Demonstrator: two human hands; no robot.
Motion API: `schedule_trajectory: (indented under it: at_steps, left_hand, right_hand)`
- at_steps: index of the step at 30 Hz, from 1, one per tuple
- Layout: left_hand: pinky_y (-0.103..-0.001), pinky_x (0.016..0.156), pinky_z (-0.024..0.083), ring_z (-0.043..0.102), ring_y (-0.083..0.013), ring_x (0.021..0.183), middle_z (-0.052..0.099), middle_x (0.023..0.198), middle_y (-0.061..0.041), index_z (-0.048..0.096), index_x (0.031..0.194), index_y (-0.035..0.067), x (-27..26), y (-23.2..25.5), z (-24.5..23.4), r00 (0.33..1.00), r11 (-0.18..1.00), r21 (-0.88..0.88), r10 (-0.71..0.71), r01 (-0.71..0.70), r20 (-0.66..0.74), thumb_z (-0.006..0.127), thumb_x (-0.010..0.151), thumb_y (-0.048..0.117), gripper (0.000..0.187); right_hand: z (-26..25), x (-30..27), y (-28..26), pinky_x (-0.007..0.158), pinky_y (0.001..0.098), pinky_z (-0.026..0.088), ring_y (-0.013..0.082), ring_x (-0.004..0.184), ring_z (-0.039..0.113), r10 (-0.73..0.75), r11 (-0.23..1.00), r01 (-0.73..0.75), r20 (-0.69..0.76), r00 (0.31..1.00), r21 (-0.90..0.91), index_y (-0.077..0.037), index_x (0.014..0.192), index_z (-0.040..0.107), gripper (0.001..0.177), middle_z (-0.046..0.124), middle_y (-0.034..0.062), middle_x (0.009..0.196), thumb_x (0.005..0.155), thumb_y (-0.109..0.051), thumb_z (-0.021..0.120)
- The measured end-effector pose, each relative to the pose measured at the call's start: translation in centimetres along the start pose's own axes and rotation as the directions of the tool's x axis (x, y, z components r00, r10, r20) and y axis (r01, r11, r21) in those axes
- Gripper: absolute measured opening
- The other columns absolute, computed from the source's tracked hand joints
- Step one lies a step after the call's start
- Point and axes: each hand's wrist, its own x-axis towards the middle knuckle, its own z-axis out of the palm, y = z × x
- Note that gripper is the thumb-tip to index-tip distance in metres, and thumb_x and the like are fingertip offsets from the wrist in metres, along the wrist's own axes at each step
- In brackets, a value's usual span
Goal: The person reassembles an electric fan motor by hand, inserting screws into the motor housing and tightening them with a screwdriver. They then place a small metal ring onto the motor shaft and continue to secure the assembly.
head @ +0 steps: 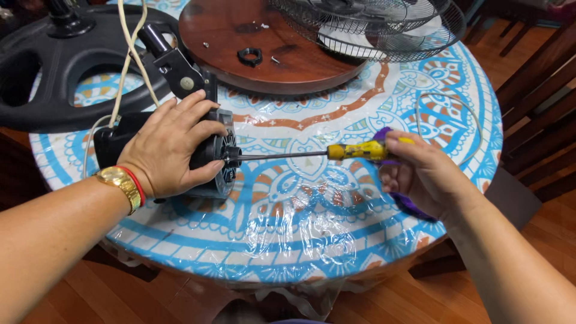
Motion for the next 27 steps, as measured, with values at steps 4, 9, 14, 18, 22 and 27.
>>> schedule_trajectory:
  at_steps: [4,9,14,18,22,27]
  left_hand:
    - [-0.053,0.119,0.025,0.033,-0.0345,0.148,0.05,0.147,-0.019,0.063,0.124,0.014,-0.2,-0.2,0.3,0.999,1.0,-0.001,-0.026,0.026,0.02,0.063,0.082,0.054,0.058]
    - [-0.053,0.12,0.024,0.033,-0.0356,0.148,0.048,0.147,-0.02,0.064,0.121,0.018,-0.3,-0.3,0.5,1.0,1.0,0.016,-0.019,0.019,0.011,0.063,0.082,0.054,0.053]
    - [-0.053,0.121,0.025,0.035,-0.0343,0.148,0.051,0.146,-0.018,0.064,0.122,0.018,-0.2,-0.4,0.2,1.0,1.0,-0.015,-0.028,0.028,0.003,0.063,0.081,0.054,0.055]
    - [-0.053,0.119,0.026,0.035,-0.0354,0.147,0.05,0.146,-0.019,0.065,0.121,0.018,-0.2,-0.2,0.1,1.0,1.0,0.0,-0.027,0.027,0.001,0.063,0.08,0.055,0.055]
    - [-0.053,0.119,0.025,0.035,-0.0344,0.147,0.051,0.146,-0.018,0.065,0.122,0.016,0.0,-0.5,0.4,1.0,0.999,-0.026,-0.025,0.025,-0.001,0.064,0.08,0.055,0.057]
    - [-0.053,0.119,0.024,0.034,-0.0339,0.147,0.049,0.147,-0.019,0.065,0.124,0.015,0.0,0.0,0.0,1.0,0.998,-0.059,-0.027,0.026,-0.004,0.065,0.08,0.054,0.059]
  right_hand:
    - [-0.4,0.3,0.6,0.049,0.0234,0.041,0.0098,0.057,0.052,0.027,0.997,-0.03,-0.042,0.999,-0.068,-0.006,0.098,0.059,0.029,0.057,0.002,0.071,0.101,-0.034,0.065]
    - [-1.7,0.8,1.7,0.037,0.0325,0.03,0.0165,0.043,0.038,0.134,0.826,-0.223,-0.203,0.97,-0.518,0.006,0.091,0.067,0.065,0.055,0.0087,0.06,0.106,-0.056,0.054]
    - [-1.6,-0.2,0.9,0.038,0.0261,0.028,0.0082,0.044,0.038,0.144,0.927,-0.152,-0.05,0.988,-0.342,-0.009,0.099,0.059,0.032,0.049,-0.0002,0.061,0.095,-0.04,0.065]
    - [-1.5,-0.8,-0.4,0.045,0.0261,0.033,0.0108,0.051,0.047,0.16,0.89,-0.123,0.048,0.986,-0.439,-0.006,0.109,0.065,0.025,0.055,0.0022,0.065,0.091,-0.02,0.076]
    - [-1.4,0.4,-0.5,0.05,0.025,0.039,0.0103,0.053,0.049,0.18,0.784,-0.195,-0.085,0.98,-0.59,-0.005,0.102,0.072,0.027,0.056,0.0016,0.063,0.09,-0.029,0.069]
    - [-2.1,0.8,0.1,0.049,0.0296,0.036,0.0135,0.056,0.047,0.174,0.761,-0.175,-0.064,0.983,-0.625,0.001,0.108,0.067,0.044,0.056,0.0038,0.068,0.104,-0.043,0.061]
